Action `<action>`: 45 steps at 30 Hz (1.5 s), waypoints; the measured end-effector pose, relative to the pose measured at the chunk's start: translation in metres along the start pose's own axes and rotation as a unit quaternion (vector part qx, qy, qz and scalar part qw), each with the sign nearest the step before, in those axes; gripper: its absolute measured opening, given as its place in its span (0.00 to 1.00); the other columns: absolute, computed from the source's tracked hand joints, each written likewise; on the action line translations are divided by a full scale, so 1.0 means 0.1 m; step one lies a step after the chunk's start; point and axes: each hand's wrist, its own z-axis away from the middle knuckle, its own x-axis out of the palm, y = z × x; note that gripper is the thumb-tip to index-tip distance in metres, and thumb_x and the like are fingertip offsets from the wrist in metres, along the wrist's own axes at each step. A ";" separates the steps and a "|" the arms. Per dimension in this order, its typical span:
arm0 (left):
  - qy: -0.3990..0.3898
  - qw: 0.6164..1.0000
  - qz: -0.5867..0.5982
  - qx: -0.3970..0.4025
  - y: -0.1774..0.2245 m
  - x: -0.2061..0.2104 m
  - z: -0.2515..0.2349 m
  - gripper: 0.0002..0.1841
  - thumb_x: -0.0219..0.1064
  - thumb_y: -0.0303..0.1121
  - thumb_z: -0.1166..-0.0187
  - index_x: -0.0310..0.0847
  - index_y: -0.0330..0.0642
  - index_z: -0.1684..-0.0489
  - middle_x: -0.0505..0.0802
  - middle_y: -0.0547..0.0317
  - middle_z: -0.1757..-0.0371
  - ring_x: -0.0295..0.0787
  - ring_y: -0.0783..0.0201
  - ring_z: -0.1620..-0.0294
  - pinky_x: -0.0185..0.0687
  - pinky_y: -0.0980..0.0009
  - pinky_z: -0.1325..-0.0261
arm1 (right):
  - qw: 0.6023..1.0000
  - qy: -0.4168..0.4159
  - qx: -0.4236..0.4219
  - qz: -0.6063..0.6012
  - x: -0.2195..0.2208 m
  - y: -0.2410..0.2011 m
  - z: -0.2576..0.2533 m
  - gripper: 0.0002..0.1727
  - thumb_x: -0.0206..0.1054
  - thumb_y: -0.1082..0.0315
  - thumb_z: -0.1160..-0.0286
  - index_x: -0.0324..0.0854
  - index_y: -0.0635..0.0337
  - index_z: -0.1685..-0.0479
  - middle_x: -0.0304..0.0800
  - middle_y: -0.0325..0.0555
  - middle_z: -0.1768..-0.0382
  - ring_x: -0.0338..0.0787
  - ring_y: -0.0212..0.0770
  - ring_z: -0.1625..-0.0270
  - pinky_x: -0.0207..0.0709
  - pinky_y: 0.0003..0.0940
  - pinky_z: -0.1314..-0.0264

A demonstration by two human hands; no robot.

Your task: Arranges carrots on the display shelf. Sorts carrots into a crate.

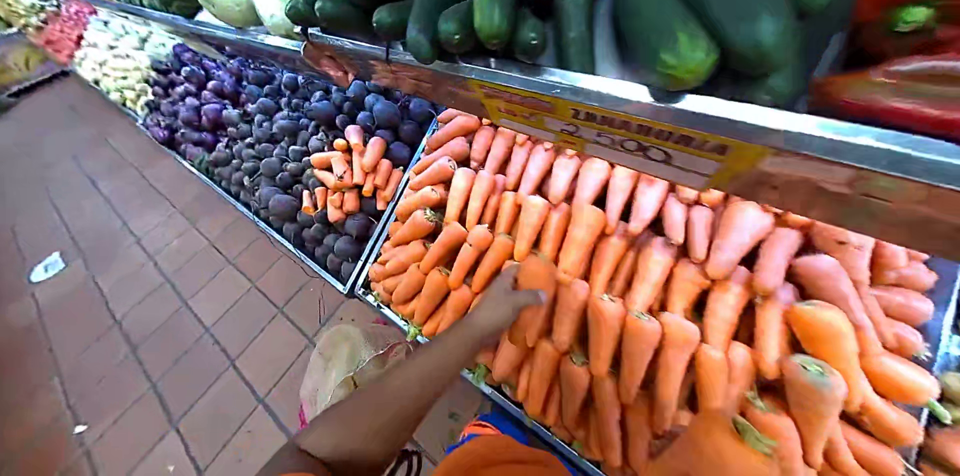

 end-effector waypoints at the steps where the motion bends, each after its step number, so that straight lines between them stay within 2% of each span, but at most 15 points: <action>1: 0.036 0.999 -0.030 0.004 0.08 -0.27 -0.20 0.31 0.73 0.34 0.23 0.68 0.40 0.20 0.89 0.44 0.37 0.90 0.52 0.40 0.87 0.50 0.36 | 1.000 0.020 0.015 0.009 0.17 0.05 -0.17 0.39 0.79 0.70 0.36 0.59 0.71 0.27 0.87 0.57 0.40 0.90 0.53 0.37 0.85 0.54 0.31; 3: 0.102 0.988 -0.119 0.009 0.29 -0.70 -0.57 0.32 0.77 0.39 0.26 0.74 0.40 0.23 0.90 0.43 0.38 0.90 0.50 0.40 0.87 0.46 0.35 | 0.997 0.053 0.051 0.034 0.59 0.04 -0.50 0.35 0.75 0.73 0.37 0.61 0.66 0.30 0.92 0.44 0.48 0.93 0.41 0.45 0.89 0.43 0.38; 4: 0.126 0.978 -0.169 0.008 0.40 -0.87 -0.74 0.32 0.79 0.43 0.28 0.77 0.41 0.24 0.91 0.43 0.39 0.90 0.48 0.39 0.84 0.43 0.33 | 0.995 0.060 0.064 0.038 0.77 0.04 -0.65 0.36 0.75 0.73 0.39 0.61 0.67 0.30 0.91 0.44 0.49 0.93 0.40 0.46 0.90 0.41 0.40; 7: 0.163 0.946 -0.279 0.014 0.61 -1.16 -1.22 0.34 0.81 0.52 0.33 0.82 0.44 0.28 0.94 0.48 0.43 0.91 0.49 0.40 0.83 0.39 0.32 | 0.992 0.072 0.080 0.072 1.16 -0.01 -1.09 0.47 0.86 0.67 0.49 0.63 0.76 0.28 0.89 0.60 0.44 0.92 0.49 0.42 0.89 0.45 0.37; 10: 0.156 0.925 -0.346 0.028 0.61 -1.24 -1.53 0.35 0.80 0.57 0.36 0.85 0.44 0.33 0.95 0.49 0.45 0.91 0.48 0.40 0.82 0.38 0.32 | 0.972 0.078 0.118 0.188 1.46 -0.09 -1.50 0.46 0.85 0.58 0.54 0.73 0.62 0.27 0.92 0.48 0.44 0.93 0.42 0.42 0.91 0.38 0.42; 12: 0.144 0.919 -0.366 0.017 0.62 -1.22 -1.59 0.35 0.79 0.57 0.34 0.84 0.44 0.33 0.93 0.45 0.44 0.90 0.45 0.39 0.81 0.36 0.33 | 0.965 0.080 0.119 0.219 1.56 -0.07 -1.72 0.45 0.85 0.56 0.55 0.75 0.55 0.26 0.93 0.44 0.46 0.95 0.41 0.46 0.93 0.38 0.47; 19: 0.182 0.924 -0.334 0.034 0.59 -1.18 -1.62 0.36 0.77 0.57 0.30 0.79 0.45 0.25 0.94 0.48 0.43 0.90 0.48 0.39 0.82 0.40 0.34 | 0.951 0.116 0.104 0.267 1.59 -0.06 -2.05 0.45 0.83 0.59 0.49 0.70 0.51 0.22 0.91 0.43 0.42 0.93 0.40 0.43 0.92 0.38 0.44; 26: 0.157 0.898 -0.407 0.057 0.63 -1.17 -1.62 0.34 0.75 0.54 0.27 0.78 0.41 0.26 0.90 0.44 0.37 0.87 0.46 0.34 0.80 0.43 0.30 | 0.918 0.127 0.111 0.358 1.71 -0.09 -2.30 0.46 0.84 0.55 0.44 0.68 0.48 0.18 0.88 0.47 0.39 0.93 0.44 0.47 0.91 0.49 0.48; 30: 0.139 0.889 -0.436 0.023 0.67 -1.16 -1.66 0.38 0.73 0.57 0.27 0.74 0.41 0.21 0.88 0.41 0.33 0.85 0.43 0.31 0.80 0.41 0.30 | 0.856 0.117 0.097 0.494 1.94 -0.02 -2.62 0.47 0.86 0.50 0.45 0.69 0.47 0.19 0.83 0.53 0.34 0.90 0.53 0.42 0.85 0.62 0.45; 32: 0.144 0.898 -0.415 0.024 0.68 -1.17 -1.67 0.36 0.75 0.55 0.28 0.77 0.42 0.24 0.89 0.43 0.35 0.86 0.44 0.32 0.79 0.40 0.30 | 0.817 0.127 0.091 0.555 2.05 0.03 -2.78 0.47 0.86 0.48 0.45 0.71 0.52 0.20 0.79 0.60 0.32 0.88 0.59 0.41 0.83 0.65 0.45; 35: 0.151 0.933 -0.324 0.047 0.62 -1.19 -1.60 0.34 0.77 0.53 0.30 0.79 0.45 0.26 0.94 0.48 0.45 0.91 0.49 0.42 0.83 0.41 0.35 | 0.766 0.137 0.088 0.622 2.14 0.12 -2.90 0.47 0.85 0.47 0.44 0.72 0.60 0.22 0.75 0.64 0.29 0.90 0.62 0.48 0.86 0.61 0.50; 37: 0.131 0.958 -0.249 0.054 0.59 -1.18 -1.52 0.35 0.79 0.51 0.30 0.77 0.47 0.24 0.94 0.52 0.45 0.92 0.53 0.43 0.85 0.43 0.35 | 0.749 0.127 0.093 0.643 2.19 0.13 -2.94 0.47 0.84 0.47 0.43 0.72 0.61 0.22 0.74 0.65 0.28 0.91 0.61 0.51 0.87 0.60 0.53; 40: 0.090 0.986 -0.134 0.040 0.51 -1.14 -1.35 0.35 0.79 0.44 0.29 0.73 0.47 0.20 0.93 0.53 0.43 0.93 0.56 0.45 0.89 0.47 0.41 | 0.764 0.117 0.088 0.629 2.20 0.09 -2.90 0.45 0.83 0.48 0.43 0.74 0.59 0.23 0.76 0.63 0.30 0.91 0.59 0.52 0.87 0.60 0.54; 43: 0.051 0.997 -0.036 0.038 0.46 -1.06 -1.13 0.31 0.78 0.36 0.26 0.75 0.43 0.22 0.94 0.51 0.44 0.94 0.57 0.47 0.92 0.54 0.45 | 0.849 0.126 0.057 0.511 1.87 -0.11 -2.70 0.44 0.85 0.52 0.45 0.74 0.54 0.22 0.81 0.57 0.32 0.89 0.55 0.41 0.85 0.62 0.43; 45: 0.036 0.999 -0.006 0.030 0.41 -1.01 -1.01 0.29 0.78 0.34 0.27 0.77 0.40 0.24 0.94 0.50 0.46 0.93 0.57 0.49 0.92 0.56 0.46 | 0.881 0.159 0.045 0.443 1.50 -0.20 -2.50 0.45 0.84 0.54 0.45 0.72 0.50 0.20 0.82 0.55 0.33 0.91 0.51 0.45 0.89 0.59 0.47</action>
